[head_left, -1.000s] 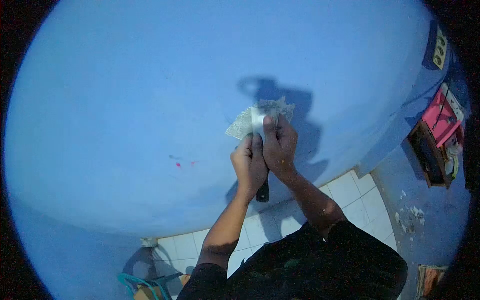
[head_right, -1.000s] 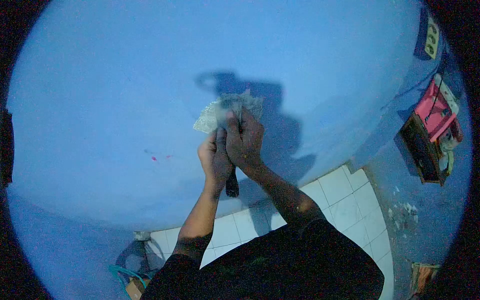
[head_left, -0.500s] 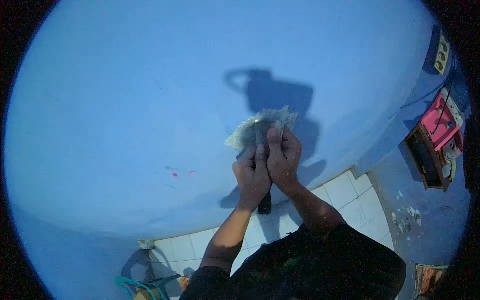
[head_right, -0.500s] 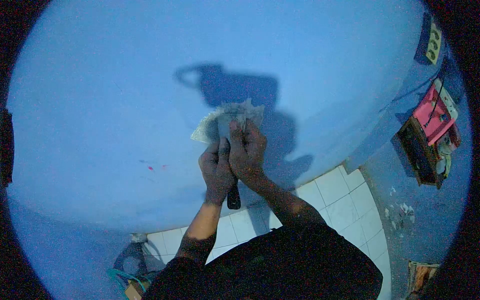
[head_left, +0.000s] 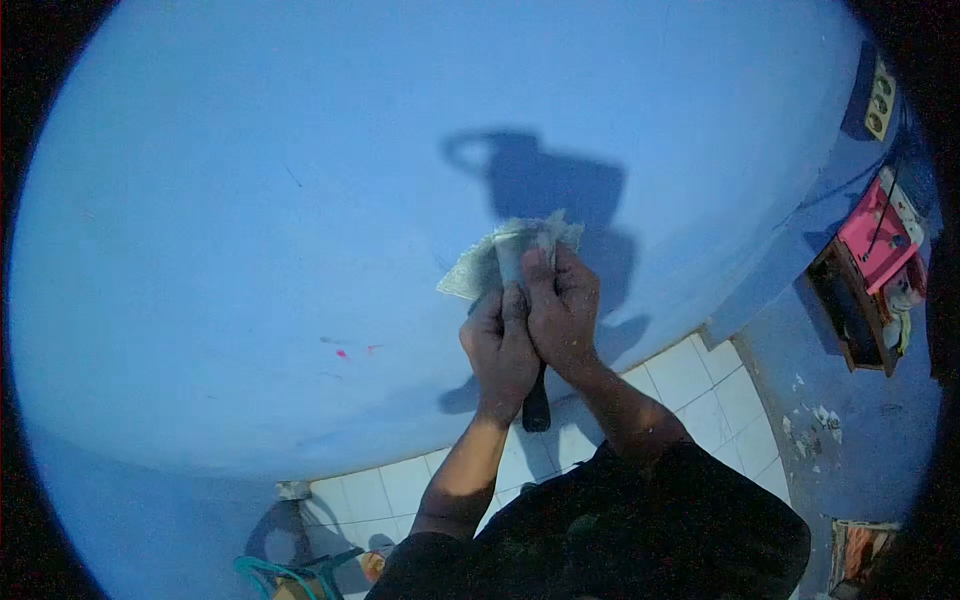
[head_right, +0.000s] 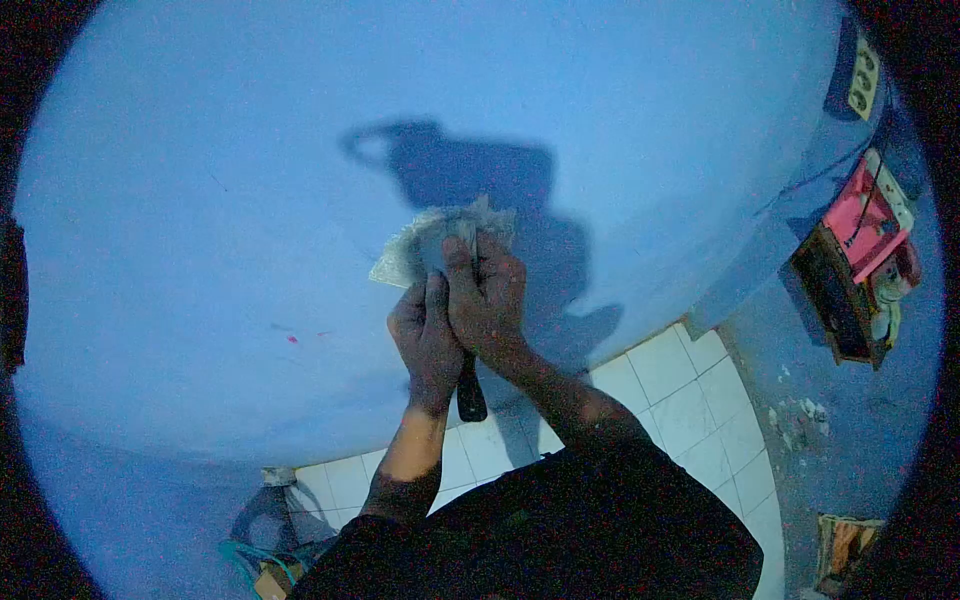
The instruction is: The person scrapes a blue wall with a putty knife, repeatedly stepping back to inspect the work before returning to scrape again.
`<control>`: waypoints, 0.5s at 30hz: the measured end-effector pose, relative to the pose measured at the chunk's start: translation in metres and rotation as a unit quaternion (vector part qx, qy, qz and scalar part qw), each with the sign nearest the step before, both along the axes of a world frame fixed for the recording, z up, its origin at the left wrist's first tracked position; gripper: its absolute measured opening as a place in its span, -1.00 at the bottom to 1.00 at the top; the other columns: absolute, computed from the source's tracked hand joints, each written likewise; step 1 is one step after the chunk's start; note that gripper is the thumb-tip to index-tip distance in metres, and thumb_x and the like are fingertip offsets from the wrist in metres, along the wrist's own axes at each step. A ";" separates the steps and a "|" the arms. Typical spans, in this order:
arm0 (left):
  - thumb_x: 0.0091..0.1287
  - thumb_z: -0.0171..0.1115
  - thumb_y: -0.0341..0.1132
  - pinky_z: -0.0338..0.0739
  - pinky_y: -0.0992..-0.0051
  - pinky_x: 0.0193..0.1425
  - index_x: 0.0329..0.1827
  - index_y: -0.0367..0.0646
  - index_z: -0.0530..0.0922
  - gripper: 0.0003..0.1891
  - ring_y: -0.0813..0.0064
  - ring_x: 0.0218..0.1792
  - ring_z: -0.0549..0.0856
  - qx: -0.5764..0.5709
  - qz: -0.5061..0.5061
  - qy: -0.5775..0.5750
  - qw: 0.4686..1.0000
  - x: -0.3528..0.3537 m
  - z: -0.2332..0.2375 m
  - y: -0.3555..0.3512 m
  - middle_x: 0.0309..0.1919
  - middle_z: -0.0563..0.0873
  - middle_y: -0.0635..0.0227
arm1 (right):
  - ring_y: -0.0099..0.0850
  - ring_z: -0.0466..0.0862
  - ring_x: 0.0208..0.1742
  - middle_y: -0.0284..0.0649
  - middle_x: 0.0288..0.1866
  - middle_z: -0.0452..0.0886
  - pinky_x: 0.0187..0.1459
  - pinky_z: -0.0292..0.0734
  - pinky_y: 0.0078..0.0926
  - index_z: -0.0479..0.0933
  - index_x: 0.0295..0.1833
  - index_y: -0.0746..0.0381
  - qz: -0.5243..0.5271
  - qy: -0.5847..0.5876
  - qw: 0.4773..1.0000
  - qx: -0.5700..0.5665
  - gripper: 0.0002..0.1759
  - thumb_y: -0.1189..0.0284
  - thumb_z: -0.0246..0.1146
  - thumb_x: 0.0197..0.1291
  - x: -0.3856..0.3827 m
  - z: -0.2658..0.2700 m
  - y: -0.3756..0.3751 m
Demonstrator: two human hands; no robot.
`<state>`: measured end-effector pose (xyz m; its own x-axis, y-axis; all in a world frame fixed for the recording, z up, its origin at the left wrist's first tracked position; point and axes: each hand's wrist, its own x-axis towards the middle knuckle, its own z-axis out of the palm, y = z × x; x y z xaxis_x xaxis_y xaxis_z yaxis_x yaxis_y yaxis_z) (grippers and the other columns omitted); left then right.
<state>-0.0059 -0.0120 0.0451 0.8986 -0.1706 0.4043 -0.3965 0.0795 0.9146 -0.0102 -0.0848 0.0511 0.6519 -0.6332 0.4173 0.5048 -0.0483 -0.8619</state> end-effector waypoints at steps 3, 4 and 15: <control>0.33 0.00 -0.29 0.29 0.60 -0.52 -0.50 -0.33 0.50 -0.69 0.73 -0.55 0.40 -0.001 0.014 0.000 1.000 0.001 0.000 0.001 -0.65 0.51 0.47 | -0.54 0.39 -0.62 -0.22 -0.65 0.44 -0.57 0.26 -0.46 0.43 -0.46 0.31 -0.046 0.040 0.997 -0.048 -0.73 0.35 0.08 0.20 -0.005 0.015 0.000; 0.33 0.00 -0.29 0.30 0.61 -0.51 -0.50 -0.34 0.50 -0.70 0.73 -0.54 0.40 0.004 0.008 0.022 1.000 0.002 0.006 0.000 -0.65 0.51 0.46 | -0.54 0.39 -0.62 -0.22 -0.65 0.44 -0.57 0.26 -0.46 0.43 -0.46 0.31 -0.046 0.040 0.997 -0.046 -0.73 0.35 0.08 0.20 -0.002 0.014 -0.001; 0.33 0.00 -0.30 0.29 0.62 -0.51 -0.46 -0.34 0.50 -0.71 0.73 -0.54 0.38 -0.023 0.010 -0.013 1.000 -0.003 0.011 -0.003 -0.62 0.51 0.48 | -0.50 0.46 -0.58 -0.19 -0.61 0.49 -0.52 0.30 -0.43 0.44 -0.46 0.30 0.008 0.024 1.000 -0.016 -0.72 0.34 0.07 0.20 0.001 0.006 -0.004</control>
<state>-0.0088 -0.0153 0.0558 0.8904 -0.1336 0.4352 -0.4225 0.1134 0.8992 -0.0092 -0.0887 0.0573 0.6815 -0.6097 0.4047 0.4630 -0.0689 -0.8836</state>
